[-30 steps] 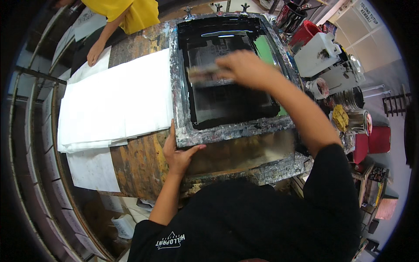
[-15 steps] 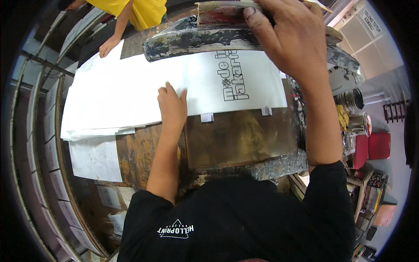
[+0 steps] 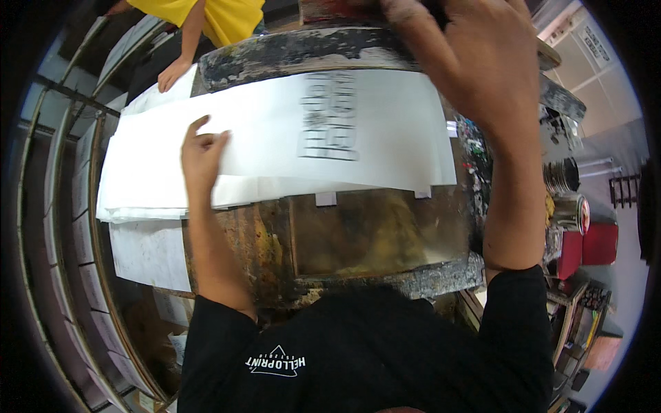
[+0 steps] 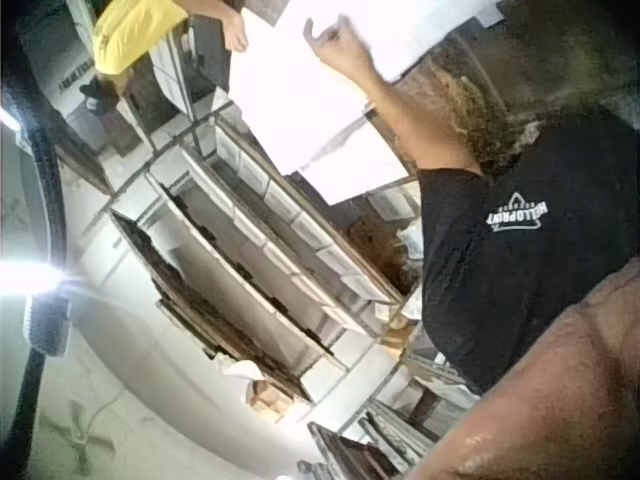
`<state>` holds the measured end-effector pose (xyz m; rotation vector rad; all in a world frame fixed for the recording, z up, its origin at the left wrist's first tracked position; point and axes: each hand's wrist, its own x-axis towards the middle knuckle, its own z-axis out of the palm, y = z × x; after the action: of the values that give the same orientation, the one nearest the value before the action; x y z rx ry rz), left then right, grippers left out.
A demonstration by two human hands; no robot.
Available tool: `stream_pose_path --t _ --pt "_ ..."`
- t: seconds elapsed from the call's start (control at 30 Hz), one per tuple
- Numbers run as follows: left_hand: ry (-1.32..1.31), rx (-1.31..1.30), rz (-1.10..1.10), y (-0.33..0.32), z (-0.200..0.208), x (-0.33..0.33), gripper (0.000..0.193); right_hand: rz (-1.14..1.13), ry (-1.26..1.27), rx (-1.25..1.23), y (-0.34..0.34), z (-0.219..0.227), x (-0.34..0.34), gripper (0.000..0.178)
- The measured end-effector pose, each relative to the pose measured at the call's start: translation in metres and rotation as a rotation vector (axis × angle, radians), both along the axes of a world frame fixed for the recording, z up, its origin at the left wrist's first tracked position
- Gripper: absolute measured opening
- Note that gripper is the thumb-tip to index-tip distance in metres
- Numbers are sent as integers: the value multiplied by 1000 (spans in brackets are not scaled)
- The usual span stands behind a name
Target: The person performs screen printing on sheets of white paper, applying black ink using a squeegee and then stacking the printed sheets to the side.
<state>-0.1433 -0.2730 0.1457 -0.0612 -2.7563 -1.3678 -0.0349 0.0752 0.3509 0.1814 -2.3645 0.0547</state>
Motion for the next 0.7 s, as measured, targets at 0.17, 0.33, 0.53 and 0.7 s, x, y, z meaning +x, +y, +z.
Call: stream_pose_path --t 0.17,0.33,0.53,0.7 --pt "211 -145 75 61 -2 43 61 -55 -53 80 5 -10 6 41" --pt "385 -487 -616 229 -130 136 67 -35 -103 0 6 -2 3 45" --pt "362 -468 -594 251 -151 133 59 10 -27 37 9 -12 7 49" --pt "265 -244 -656 237 -103 114 49 13 -46 1 12 -7 0 51"
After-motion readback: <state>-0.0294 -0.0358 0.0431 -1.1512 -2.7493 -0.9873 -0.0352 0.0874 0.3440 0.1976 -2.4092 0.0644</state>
